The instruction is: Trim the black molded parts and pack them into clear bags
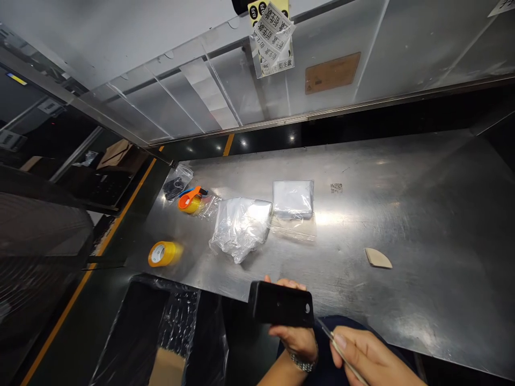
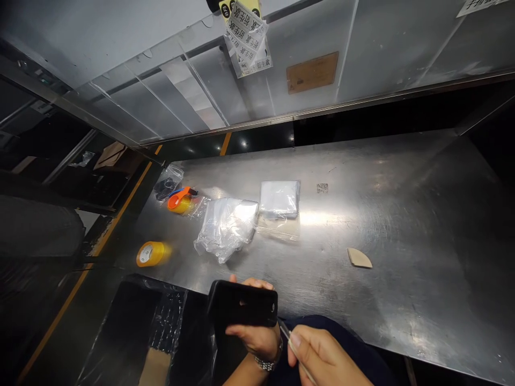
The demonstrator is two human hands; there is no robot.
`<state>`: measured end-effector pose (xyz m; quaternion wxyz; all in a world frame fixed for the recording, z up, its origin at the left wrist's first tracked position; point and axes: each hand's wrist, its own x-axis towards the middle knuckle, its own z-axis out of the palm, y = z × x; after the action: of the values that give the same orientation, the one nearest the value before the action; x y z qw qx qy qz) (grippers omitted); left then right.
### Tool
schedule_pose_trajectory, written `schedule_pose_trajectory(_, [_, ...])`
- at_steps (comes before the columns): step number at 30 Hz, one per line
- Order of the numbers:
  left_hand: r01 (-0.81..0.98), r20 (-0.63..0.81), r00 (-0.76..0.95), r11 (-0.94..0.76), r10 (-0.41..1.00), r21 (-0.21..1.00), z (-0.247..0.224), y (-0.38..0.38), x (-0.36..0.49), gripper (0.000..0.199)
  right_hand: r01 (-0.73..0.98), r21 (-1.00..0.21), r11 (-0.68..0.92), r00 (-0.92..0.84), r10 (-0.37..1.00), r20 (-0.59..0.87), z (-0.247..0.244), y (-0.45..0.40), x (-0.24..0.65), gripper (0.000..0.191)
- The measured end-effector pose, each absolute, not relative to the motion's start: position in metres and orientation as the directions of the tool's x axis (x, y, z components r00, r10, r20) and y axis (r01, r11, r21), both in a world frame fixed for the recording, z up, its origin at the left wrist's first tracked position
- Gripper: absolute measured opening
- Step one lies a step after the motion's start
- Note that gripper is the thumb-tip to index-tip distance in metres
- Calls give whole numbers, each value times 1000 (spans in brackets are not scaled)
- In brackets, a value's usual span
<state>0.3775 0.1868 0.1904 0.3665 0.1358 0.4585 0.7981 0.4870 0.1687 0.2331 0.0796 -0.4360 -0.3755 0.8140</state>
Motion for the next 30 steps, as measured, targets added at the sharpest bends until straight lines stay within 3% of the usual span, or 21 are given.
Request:
schedule_pose_trajectory(4, [-688,-401,-591,-178,700,704,197,189,376,65,218,-679,-701,-444,549,-709,228,180,497,55])
schedule_pose_trajectory(7, [-758,-509,-514,-88,690,646,203,191,375,64,475,-713,-516,-300,667,-682,193,190,507,53])
schedule_pose_trajectory(9, [-794,-554,-450,-30,700,607,207,192,374,58,681,-639,-357,-221,732,-644,160,196,513,49])
schedule_pose_trajectory(13, [-848,-636,-340,66,693,526,212,193,374,49,873,-441,-209,-113,793,-599,100,203,520,29])
schedule_pose_trajectory(17, [-870,-673,-268,127,690,477,216,194,375,46,964,-253,-87,-60,850,-523,64,199,519,17])
schedule_pose_trajectory(20, [-878,-693,-207,181,691,443,219,196,375,48,979,-202,-18,-77,890,-450,46,195,520,12])
schedule_pose_trajectory(25, [-891,-708,-115,242,697,383,224,196,376,53,962,-268,41,-124,946,-298,39,198,523,7])
schedule_pose_trajectory(30, [-897,-724,-75,272,685,350,223,195,376,54,828,-536,164,-192,981,3,99,198,525,23])
